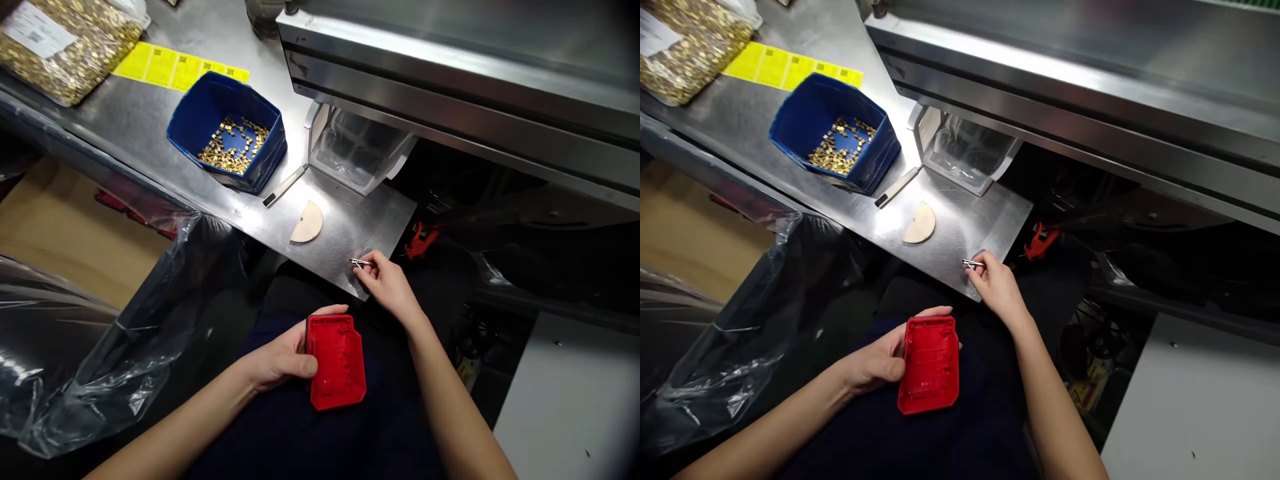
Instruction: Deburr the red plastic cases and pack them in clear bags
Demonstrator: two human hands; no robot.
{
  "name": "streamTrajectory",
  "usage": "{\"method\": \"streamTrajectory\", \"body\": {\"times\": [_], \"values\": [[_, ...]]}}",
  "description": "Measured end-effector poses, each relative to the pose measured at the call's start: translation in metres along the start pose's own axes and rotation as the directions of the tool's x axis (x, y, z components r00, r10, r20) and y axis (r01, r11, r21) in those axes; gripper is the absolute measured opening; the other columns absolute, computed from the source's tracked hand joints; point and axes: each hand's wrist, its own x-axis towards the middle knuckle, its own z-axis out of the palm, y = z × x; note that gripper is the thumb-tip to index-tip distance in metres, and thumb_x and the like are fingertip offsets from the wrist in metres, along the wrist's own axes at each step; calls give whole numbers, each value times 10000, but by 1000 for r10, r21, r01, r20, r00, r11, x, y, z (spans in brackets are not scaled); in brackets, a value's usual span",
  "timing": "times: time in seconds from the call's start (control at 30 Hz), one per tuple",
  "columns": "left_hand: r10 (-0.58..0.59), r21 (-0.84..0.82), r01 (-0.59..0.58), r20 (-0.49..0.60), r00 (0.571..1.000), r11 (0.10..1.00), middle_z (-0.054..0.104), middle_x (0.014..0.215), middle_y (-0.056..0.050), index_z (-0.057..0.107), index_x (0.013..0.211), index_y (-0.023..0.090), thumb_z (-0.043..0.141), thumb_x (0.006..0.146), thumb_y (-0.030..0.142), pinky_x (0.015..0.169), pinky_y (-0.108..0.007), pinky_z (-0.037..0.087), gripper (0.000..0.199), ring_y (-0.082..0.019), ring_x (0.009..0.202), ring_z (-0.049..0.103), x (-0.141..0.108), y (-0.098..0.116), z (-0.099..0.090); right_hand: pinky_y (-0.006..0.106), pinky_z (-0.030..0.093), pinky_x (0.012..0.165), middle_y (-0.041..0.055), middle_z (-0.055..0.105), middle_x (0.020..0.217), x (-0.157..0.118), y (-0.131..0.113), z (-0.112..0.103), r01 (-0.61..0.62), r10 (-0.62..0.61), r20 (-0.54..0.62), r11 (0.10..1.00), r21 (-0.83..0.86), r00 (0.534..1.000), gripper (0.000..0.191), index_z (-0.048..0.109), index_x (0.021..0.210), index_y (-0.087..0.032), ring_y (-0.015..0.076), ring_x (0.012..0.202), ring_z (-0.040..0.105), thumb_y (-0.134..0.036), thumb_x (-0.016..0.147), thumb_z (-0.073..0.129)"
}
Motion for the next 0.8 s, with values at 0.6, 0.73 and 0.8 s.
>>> {"method": "streamTrajectory", "body": {"times": [0.6, 0.73, 0.8], "values": [[47, 260, -42, -14, 999, 965, 601, 1310, -108, 275, 1586, 294, 864, 808, 352, 1107, -509, 418, 978, -310, 1258, 588, 11, 8, 32, 263, 483, 621, -15, 630, 790, -106, -76, 2, 78, -81, 15, 989, 128, 997, 138, 708, 1101, -248, 123, 646, 556, -243, 980, 642], [45, 276, -37, -24, 999, 960, 597, 1294, -96, 294, 1573, 301, 878, 790, 359, 1091, -499, 432, 978, -296, 1221, 601, 11, 7, 33, 270, 482, 626, -10, 629, 790, -107, -76, 0, 109, -112, 21, 989, 99, 994, 134, 708, 1095, -241, 127, 645, 556, -265, 991, 626], [40, 271, -33, -21, 999, 962, 600, 1292, -96, 291, 1572, 303, 878, 791, 362, 1085, -494, 434, 979, -286, 1204, 607, 12, 6, 34, 275, 483, 634, -4, 639, 804, -109, -76, 0, 115, -117, 24, 990, 87, 993, 158, 704, 1125, -238, 131, 655, 568, -263, 999, 611]]}}
